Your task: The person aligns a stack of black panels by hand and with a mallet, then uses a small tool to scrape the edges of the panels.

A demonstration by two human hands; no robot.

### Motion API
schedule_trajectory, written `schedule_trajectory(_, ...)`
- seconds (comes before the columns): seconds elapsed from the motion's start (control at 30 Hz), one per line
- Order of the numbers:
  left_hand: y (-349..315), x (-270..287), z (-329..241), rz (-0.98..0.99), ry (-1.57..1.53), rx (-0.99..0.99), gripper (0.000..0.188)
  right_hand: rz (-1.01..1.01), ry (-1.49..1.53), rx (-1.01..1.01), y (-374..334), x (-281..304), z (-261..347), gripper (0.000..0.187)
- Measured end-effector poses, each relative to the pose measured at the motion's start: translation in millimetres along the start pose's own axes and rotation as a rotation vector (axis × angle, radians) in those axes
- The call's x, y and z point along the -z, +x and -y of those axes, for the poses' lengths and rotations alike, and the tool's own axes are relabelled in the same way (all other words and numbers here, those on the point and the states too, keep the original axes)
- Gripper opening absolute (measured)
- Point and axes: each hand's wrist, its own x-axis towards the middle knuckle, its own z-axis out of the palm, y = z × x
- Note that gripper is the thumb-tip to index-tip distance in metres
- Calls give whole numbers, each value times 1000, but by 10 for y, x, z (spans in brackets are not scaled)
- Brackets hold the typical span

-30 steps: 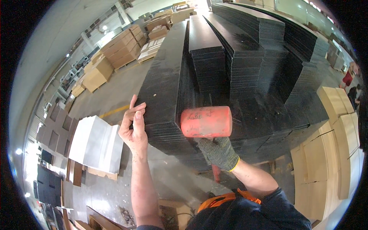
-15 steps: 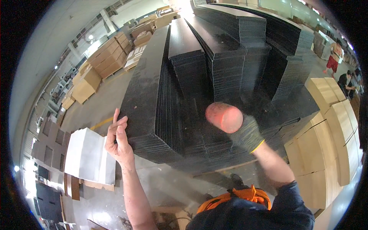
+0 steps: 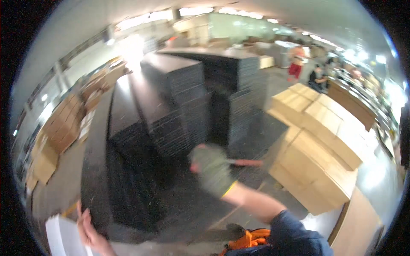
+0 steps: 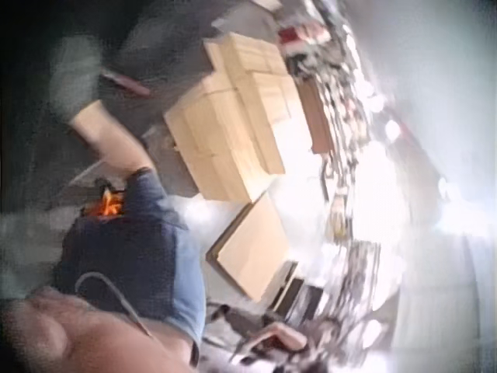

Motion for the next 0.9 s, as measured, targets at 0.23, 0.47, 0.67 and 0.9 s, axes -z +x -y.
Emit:
schedule_trajectory(0.23,-13,-206,-222,41,153,-186,36,643,248,216,-444,-183,609,81)
schedule_trajectory(0.47,10,-240,-213,-42,158,-53,34,461,261,404,-783,-406,607,69)
schedule_trajectory(0.67,-16,-282,-263,-9,78,-138,34,164,209,546,-1149,-462,445,48)
schedule_trajectory(0.9,-70,-119,-213,11,48,-4,31,23,374,594,-1073,-132,431,42)
